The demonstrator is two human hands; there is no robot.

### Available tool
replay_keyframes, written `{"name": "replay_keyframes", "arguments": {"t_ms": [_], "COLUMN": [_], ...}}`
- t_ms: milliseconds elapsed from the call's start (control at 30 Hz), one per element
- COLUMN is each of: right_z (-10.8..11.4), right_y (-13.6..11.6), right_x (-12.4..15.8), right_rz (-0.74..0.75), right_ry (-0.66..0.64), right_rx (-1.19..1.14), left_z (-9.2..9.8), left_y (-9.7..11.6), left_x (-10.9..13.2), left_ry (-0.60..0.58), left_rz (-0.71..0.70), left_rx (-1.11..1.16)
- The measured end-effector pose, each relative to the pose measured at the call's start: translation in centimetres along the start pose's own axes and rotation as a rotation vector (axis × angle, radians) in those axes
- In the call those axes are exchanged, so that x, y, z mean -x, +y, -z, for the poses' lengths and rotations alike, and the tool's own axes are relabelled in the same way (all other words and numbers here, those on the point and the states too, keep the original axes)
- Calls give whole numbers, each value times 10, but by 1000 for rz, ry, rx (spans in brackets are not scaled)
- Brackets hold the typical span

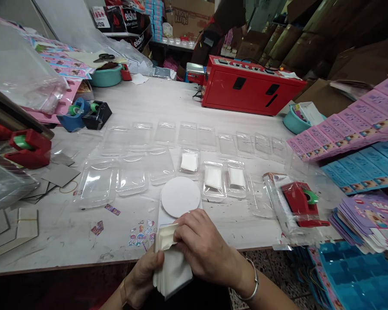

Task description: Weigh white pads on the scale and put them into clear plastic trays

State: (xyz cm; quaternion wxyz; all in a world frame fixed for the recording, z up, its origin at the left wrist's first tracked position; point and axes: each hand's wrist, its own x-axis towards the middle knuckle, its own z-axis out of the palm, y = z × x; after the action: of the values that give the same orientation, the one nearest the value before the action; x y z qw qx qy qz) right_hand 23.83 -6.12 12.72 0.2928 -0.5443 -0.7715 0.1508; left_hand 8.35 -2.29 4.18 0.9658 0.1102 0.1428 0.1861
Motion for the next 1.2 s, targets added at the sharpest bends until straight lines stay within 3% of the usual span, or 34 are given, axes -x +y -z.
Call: {"name": "replay_keyframes", "arguments": {"t_ms": [300,533,733,867,1000,1200], "right_z": [-3,21,21,9,1,-7], "right_y": [15,40,91,112,115,113], "right_x": [-12,-30,-64,-85,-97,-98], "right_rz": [146,-185,-366,-401,-418,-351], "right_ry": [40,-142,-373,-436,-473,-474], "right_rx": [22,-235,-231,-138,-21,185], "left_z": [1,15,45,37,18,14], "left_y": [7,10,10,24,37,41], "left_x": [-17,-17,25,41,17,-28], "left_ry": [3,46,130,26,-62,-5], "left_rz": [30,-6,67,53,20,8], "left_rx": [199,267,239,209,147,169]}}
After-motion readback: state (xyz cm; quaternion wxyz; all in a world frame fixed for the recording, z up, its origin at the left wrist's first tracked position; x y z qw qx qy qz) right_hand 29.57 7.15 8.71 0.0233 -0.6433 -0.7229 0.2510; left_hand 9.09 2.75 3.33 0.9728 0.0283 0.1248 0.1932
